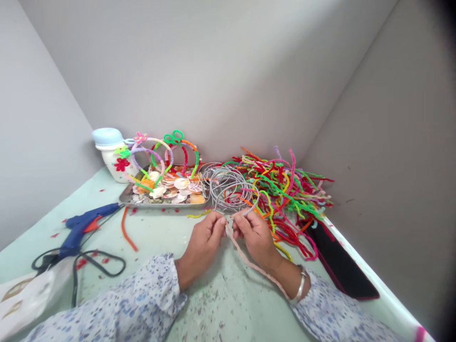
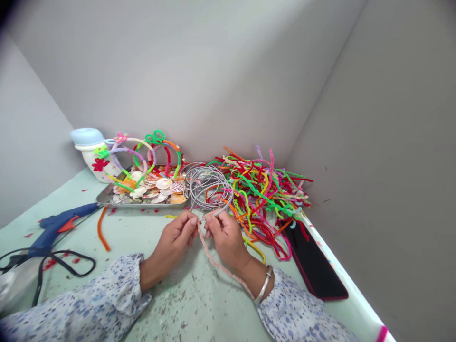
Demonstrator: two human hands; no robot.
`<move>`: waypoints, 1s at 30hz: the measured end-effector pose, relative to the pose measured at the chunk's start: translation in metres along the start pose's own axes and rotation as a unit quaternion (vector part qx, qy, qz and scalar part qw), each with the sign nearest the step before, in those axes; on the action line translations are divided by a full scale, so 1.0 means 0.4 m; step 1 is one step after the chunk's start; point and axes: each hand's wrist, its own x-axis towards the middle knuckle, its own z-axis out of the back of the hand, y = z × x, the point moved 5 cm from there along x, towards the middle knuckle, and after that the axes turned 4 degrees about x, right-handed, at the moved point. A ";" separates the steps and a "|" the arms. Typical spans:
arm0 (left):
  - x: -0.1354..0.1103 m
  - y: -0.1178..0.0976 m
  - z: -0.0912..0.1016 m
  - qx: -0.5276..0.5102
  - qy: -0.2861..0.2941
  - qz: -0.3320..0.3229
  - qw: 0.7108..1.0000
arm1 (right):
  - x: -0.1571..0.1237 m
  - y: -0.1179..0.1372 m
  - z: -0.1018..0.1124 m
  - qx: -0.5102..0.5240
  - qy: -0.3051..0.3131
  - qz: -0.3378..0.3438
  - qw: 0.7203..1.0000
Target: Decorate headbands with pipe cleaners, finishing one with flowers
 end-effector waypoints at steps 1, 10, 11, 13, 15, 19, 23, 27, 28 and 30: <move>0.000 0.000 0.000 0.008 0.000 0.000 1.000 | 0.000 -0.001 0.000 0.003 0.000 0.000 1.000; 0.005 0.001 -0.001 0.071 0.000 -0.013 0.997 | 0.002 0.007 0.000 -0.002 0.004 -0.001 1.000; 0.004 0.000 -0.001 0.069 0.000 -0.012 0.998 | 0.002 0.007 0.000 -0.003 0.005 0.000 1.000; 0.003 0.001 -0.002 0.052 -0.002 -0.006 0.999 | 0.002 0.006 0.000 -0.003 0.007 0.002 1.000; 0.000 0.002 -0.003 0.024 0.000 -0.002 1.000 | 0.003 0.005 0.000 -0.003 0.007 0.003 1.000; -0.003 0.002 -0.005 0.008 0.006 -0.002 1.000 | 0.003 0.006 0.000 -0.001 0.003 0.005 1.000; -0.001 -0.005 0.000 0.062 -0.007 -0.017 0.998 | 0.002 0.010 -0.003 0.005 0.004 0.004 1.000; 0.001 -0.013 0.000 0.093 -0.005 -0.032 0.995 | 0.001 0.010 -0.003 0.005 0.003 0.004 1.000; 0.001 -0.013 0.000 0.091 -0.003 -0.031 0.995 | 0.001 0.010 -0.002 0.005 0.002 0.005 1.000; 0.001 -0.010 -0.002 0.075 0.002 -0.020 0.997 | 0.001 0.008 -0.001 0.001 0.003 0.005 1.000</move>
